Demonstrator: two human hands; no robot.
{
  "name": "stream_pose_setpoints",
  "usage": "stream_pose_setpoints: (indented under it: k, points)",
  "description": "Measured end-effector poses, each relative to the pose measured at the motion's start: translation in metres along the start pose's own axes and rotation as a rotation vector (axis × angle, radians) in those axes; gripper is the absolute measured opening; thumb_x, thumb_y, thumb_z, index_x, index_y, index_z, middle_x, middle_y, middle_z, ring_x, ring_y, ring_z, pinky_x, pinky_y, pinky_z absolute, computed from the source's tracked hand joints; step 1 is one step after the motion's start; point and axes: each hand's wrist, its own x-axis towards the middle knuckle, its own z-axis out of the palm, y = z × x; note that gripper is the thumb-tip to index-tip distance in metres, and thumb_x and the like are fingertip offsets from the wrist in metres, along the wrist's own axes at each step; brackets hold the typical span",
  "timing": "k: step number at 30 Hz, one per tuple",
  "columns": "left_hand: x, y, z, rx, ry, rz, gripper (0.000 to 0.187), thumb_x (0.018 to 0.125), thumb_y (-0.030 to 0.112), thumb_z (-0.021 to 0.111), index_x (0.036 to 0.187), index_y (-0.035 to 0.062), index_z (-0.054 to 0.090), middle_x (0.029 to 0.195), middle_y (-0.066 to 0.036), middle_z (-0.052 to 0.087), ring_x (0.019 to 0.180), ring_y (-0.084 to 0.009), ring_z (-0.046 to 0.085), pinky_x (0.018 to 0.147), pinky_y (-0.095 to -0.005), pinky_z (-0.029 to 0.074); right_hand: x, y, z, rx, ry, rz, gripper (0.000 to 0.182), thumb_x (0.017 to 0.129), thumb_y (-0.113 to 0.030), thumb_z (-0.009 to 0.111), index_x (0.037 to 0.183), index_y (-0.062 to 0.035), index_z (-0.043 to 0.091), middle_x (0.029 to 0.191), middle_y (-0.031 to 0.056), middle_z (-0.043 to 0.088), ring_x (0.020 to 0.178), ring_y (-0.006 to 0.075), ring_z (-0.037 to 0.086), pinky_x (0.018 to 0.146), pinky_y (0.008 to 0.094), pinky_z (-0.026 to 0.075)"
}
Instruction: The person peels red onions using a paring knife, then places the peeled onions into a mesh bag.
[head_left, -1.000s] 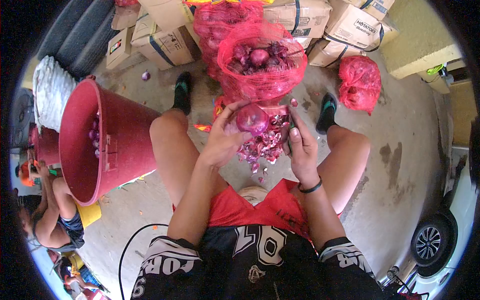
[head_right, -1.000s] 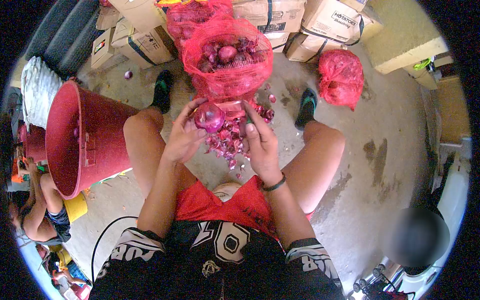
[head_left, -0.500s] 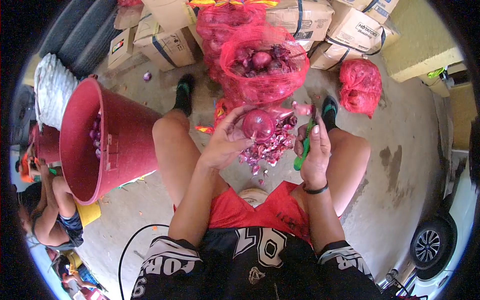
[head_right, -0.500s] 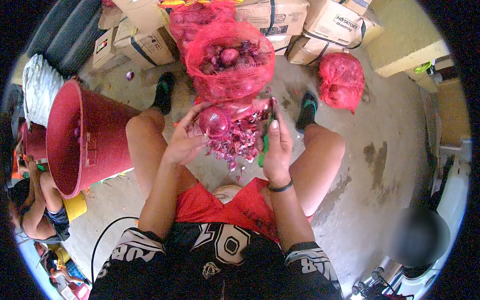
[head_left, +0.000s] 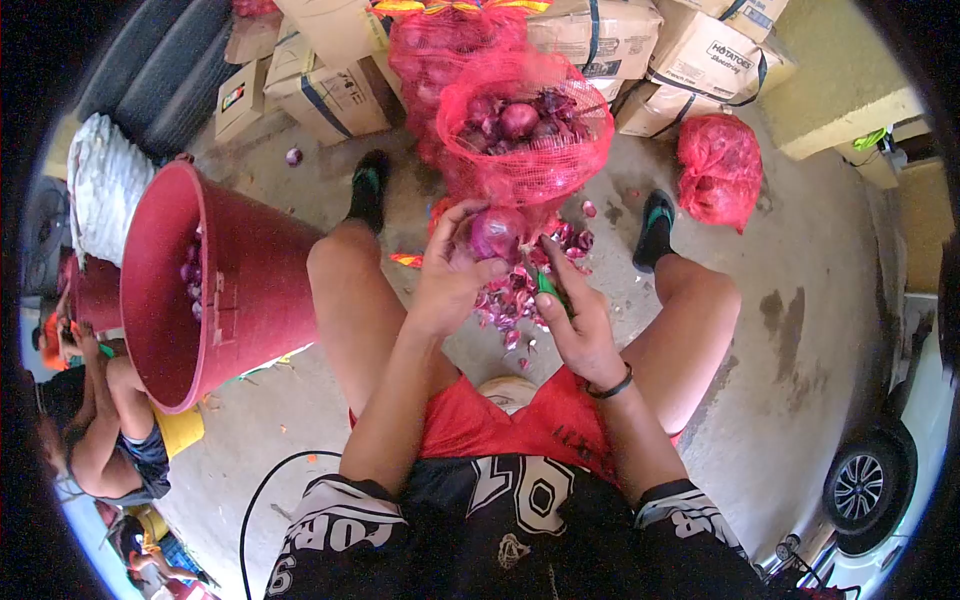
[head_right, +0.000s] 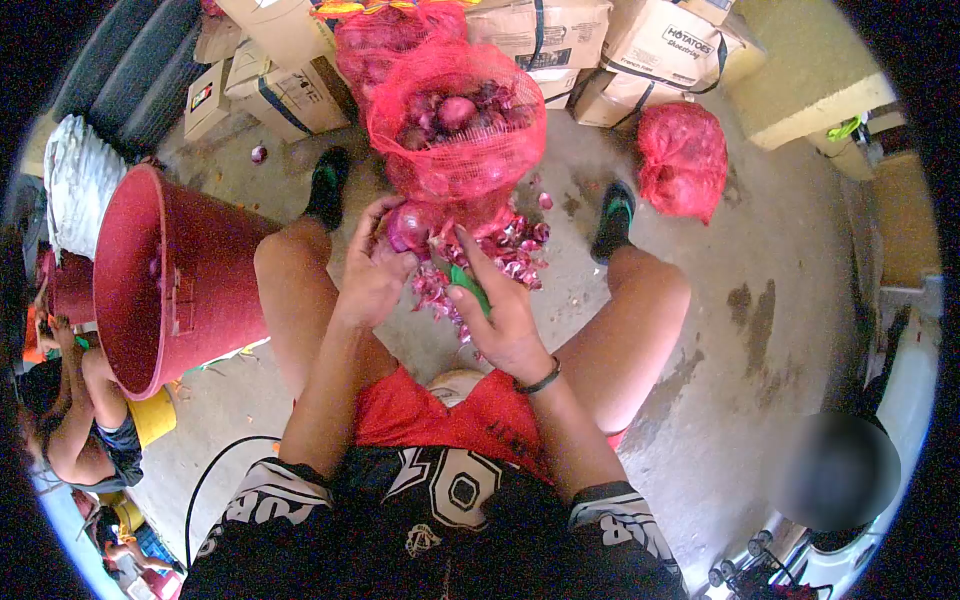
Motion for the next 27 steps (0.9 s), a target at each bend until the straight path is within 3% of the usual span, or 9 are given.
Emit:
stream_pose_setpoints:
  k: [4,7,10,16,19,20,22,26,27]
  points:
    - [-0.001,0.015,0.006,-0.321,-0.051,-0.142,0.068,0.083,0.004,0.059,0.144,0.0037,0.029,0.138,-0.017,0.045,0.123,-0.032,0.05,0.103,-0.0479,0.043,0.004,0.006,-0.008,0.34,0.118,0.179,0.051,0.098,-0.017,0.051,0.145,-0.0042,0.036,0.08,0.0012,0.055,0.066,0.0082,0.05,0.062,0.023,0.044]
    - [-0.003,0.021,0.008,-0.357,-0.087,-0.192,0.067,0.085,0.013,0.057,0.145,0.0034,0.028,0.141,-0.02,0.042,0.126,-0.0352,0.048,0.105,-0.0512,0.042,0.008,0.009,-0.009,0.455,0.134,0.144,0.05,0.1,-0.019,0.048,0.146,-0.0054,0.035,0.075,-0.0047,0.047,0.061,0.0028,0.041,0.054,0.0174,0.035]
    - [-0.006,0.017,0.004,-0.331,-0.057,-0.224,0.067,0.085,0.014,0.058,0.144,0.0034,0.029,0.14,-0.02,0.043,0.125,-0.0349,0.05,0.103,-0.0507,0.044,0.006,0.014,-0.012,0.47,0.128,0.213,0.052,0.099,-0.02,0.05,0.146,-0.0051,0.034,0.075,-0.0044,0.049,0.063,0.0058,0.044,0.057,0.0202,0.038]
    - [-0.007,0.007,0.001,-0.299,-0.153,-0.356,0.067,0.084,0.01,0.063,0.142,0.0029,0.03,0.136,-0.019,0.046,0.122,-0.0337,0.053,0.102,-0.048,0.046,0.018,0.016,-0.01,0.127,0.241,0.236,0.023,0.093,-0.018,0.061,0.109,-0.0007,0.06,0.074,0.001,0.058,0.068,0.0103,0.048,0.063,0.0295,0.043]
    - [-0.01,0.006,0.001,-0.318,-0.175,-0.346,0.065,0.085,0.01,0.064,0.141,0.0044,0.031,0.134,-0.019,0.048,0.121,-0.0326,0.053,0.101,-0.0487,0.047,0.029,0.026,-0.017,0.111,0.373,0.23,0.017,0.09,-0.016,0.064,0.092,-0.0002,0.059,0.074,0.0048,0.06,0.07,0.0094,0.047,0.065,0.0299,0.043]
    - [-0.011,0.005,0.001,-0.318,-0.177,-0.33,0.064,0.086,0.01,0.064,0.141,0.0053,0.031,0.134,-0.019,0.048,0.121,-0.0321,0.053,0.101,-0.0492,0.047,0.029,0.03,-0.022,0.055,0.343,0.27,0.021,0.09,-0.015,0.064,0.105,-0.0003,0.061,0.079,0.0091,0.06,0.07,0.0153,0.051,0.067,0.0331,0.045]
    - [-0.006,0.002,0.006,-0.303,-0.143,-0.235,0.06,0.088,0.009,0.062,0.139,0.0076,0.031,0.132,-0.018,0.049,0.119,-0.0319,0.054,0.099,-0.0502,0.048,0.026,0.033,-0.015,-0.167,0.364,0.063,0.029,0.09,-0.013,0.062,0.116,-0.001,0.059,0.087,0.0137,0.061,0.073,0.0229,0.056,0.071,0.0356,0.046]
    - [0.0,-0.001,0.001,-0.211,0.025,-0.186,0.05,0.091,0.004,0.058,0.134,0.0112,0.033,0.129,-0.015,0.052,0.117,-0.0319,0.056,0.095,-0.0512,0.05,0.007,0.032,-0.012,-0.403,0.072,-0.056,0.048,0.09,-0.012,0.059,0.136,-0.0035,0.048,0.102,0.0212,0.06,0.085,0.0381,0.059,0.081,0.0395,0.048]
    - [0.001,-0.001,0.0,-0.189,0.046,-0.172,0.048,0.091,0.004,0.057,0.132,0.0111,0.034,0.129,-0.014,0.052,0.116,-0.0314,0.056,0.095,-0.0507,0.05,0.007,0.034,-0.012,-0.362,0.044,-0.053,0.048,0.092,-0.012,0.058,0.137,-0.0037,0.046,0.099,0.0199,0.06,0.085,0.0357,0.059,0.081,0.0384,0.047]
